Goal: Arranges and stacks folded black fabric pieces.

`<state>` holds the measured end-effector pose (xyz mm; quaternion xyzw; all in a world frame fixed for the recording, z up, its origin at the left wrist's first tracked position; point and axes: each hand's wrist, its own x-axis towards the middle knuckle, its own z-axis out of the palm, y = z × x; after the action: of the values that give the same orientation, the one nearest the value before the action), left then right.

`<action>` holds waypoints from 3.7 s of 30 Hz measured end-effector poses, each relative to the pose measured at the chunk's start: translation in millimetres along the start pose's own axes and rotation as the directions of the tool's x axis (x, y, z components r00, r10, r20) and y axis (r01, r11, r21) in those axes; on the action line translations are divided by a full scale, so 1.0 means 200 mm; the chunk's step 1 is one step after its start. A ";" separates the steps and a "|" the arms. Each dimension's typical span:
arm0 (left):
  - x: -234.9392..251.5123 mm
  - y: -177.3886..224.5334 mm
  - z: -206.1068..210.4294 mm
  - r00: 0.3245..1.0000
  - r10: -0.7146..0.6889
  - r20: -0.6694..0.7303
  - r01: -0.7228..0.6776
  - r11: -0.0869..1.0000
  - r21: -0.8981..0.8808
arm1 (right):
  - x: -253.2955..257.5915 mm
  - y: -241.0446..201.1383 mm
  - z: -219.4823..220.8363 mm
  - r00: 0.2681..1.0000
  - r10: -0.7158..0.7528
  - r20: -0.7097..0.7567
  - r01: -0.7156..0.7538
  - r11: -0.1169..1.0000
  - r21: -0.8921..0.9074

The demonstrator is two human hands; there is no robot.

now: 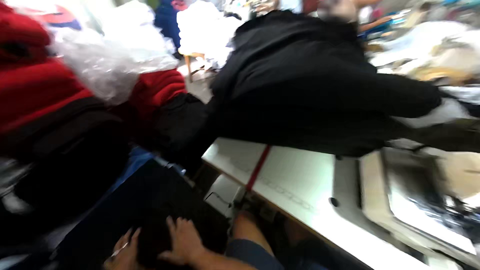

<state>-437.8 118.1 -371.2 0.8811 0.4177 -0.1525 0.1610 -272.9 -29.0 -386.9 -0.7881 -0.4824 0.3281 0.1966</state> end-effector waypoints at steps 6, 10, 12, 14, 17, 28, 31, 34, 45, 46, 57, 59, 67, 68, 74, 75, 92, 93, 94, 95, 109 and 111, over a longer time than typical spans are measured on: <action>0.04 0.01 -0.02 0.977 -0.138 0.162 0.130 0.990 0.063 | 0.02 -0.03 -0.01 0.997 0.039 0.072 -0.033 0.996 -0.080; 0.05 0.00 -0.01 0.973 -0.151 0.173 0.140 0.987 0.074 | 0.03 -0.04 0.01 0.996 0.049 0.080 -0.039 0.992 -0.120; 0.05 -0.01 0.00 0.973 -0.155 0.173 0.144 0.987 0.076 | 0.04 -0.04 0.01 0.994 0.054 0.092 -0.041 0.990 -0.137; 0.06 -0.01 0.00 0.971 -0.157 0.180 0.144 0.986 0.087 | 0.04 -0.04 0.02 0.995 0.049 0.084 -0.037 0.989 -0.141; 0.06 -0.01 0.01 0.970 -0.157 0.186 0.139 0.985 0.107 | 0.04 -0.04 0.02 0.995 0.048 0.088 -0.034 0.988 -0.152; -0.10 -0.18 -0.05 0.995 -0.006 -0.099 -0.027 0.945 -0.326 | 0.05 -0.02 -0.01 0.990 0.050 0.133 -0.032 0.991 -0.131; -0.29 -0.29 -0.04 0.917 -0.075 -0.392 -0.078 0.930 -0.360 | 0.07 0.01 -0.03 0.991 0.028 0.134 -0.010 0.991 -0.131; -0.42 -0.28 0.02 0.903 -0.068 -0.425 -0.072 0.949 -0.306 | 0.06 0.01 0.01 0.997 -0.012 0.082 0.027 0.983 -0.179; -0.46 -0.19 0.22 0.788 0.014 -0.616 -0.160 0.970 -0.182 | 0.08 0.01 0.06 1.000 -0.009 0.028 0.016 0.959 -0.285; -0.44 -0.17 0.21 0.796 0.000 -0.605 -0.133 0.975 -0.175 | 0.08 0.01 0.06 1.000 -0.010 0.027 0.017 0.959 -0.282; -0.51 -0.14 0.30 0.816 -0.042 -0.577 -0.143 0.952 -0.271 | 0.08 0.01 0.05 0.999 0.001 0.036 0.009 0.961 -0.277; -0.45 -0.12 0.26 0.787 -0.126 -0.604 -0.081 0.949 -0.304 | 0.08 0.01 0.06 1.000 0.000 0.030 0.007 0.965 -0.262; -0.44 -0.17 0.26 0.783 -0.022 -0.622 -0.075 0.989 -0.128 | 0.09 0.02 0.07 1.000 -0.011 0.014 0.015 0.960 -0.281; -0.46 -0.16 0.27 0.742 -0.013 -0.670 -0.088 0.989 -0.118 | 0.09 0.02 0.06 1.000 -0.010 0.017 0.014 0.960 -0.280; -0.57 -0.16 0.37 0.763 0.023 -0.646 -0.222 0.948 -0.229 | 0.08 0.01 0.05 1.000 -0.005 0.029 0.013 0.958 -0.285; -0.56 -0.16 0.36 0.784 0.011 -0.621 -0.234 0.931 -0.279 | 0.08 0.01 0.05 1.000 -0.006 0.025 0.013 0.958 -0.286; -0.68 -0.15 0.30 0.629 -0.080 -0.773 -0.225 0.933 -0.280 | 0.08 -0.01 0.03 0.998 0.008 0.056 0.007 0.964 -0.264; -0.69 -0.14 0.31 0.650 -0.071 -0.757 -0.254 0.918 -0.304 | 0.08 -0.01 0.04 0.999 0.009 0.052 0.006 0.963 -0.270; -0.69 -0.14 0.32 0.672 -0.076 -0.737 -0.270 0.901 -0.339 | 0.08 -0.01 0.04 0.999 0.010 0.048 0.003 0.962 -0.273; -0.70 -0.14 0.33 0.706 -0.088 -0.703 -0.269 0.885 -0.381 | 0.08 -0.01 0.04 0.999 0.009 0.044 0.003 0.963 -0.270; -0.22 -0.23 0.16 0.743 0.009 -0.670 -0.199 0.958 -0.208 | 0.08 0.01 0.06 1.000 -0.009 0.024 0.015 0.964 -0.267; -0.32 -0.21 0.14 0.696 0.035 -0.717 -0.262 0.942 -0.208 | 0.09 0.01 0.05 0.999 -0.002 0.036 0.011 0.965 -0.260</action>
<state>-511.9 88.2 -376.7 0.8690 0.3918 0.2725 0.1306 -272.5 -14.2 -400.3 -0.7995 -0.5274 0.2749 0.0839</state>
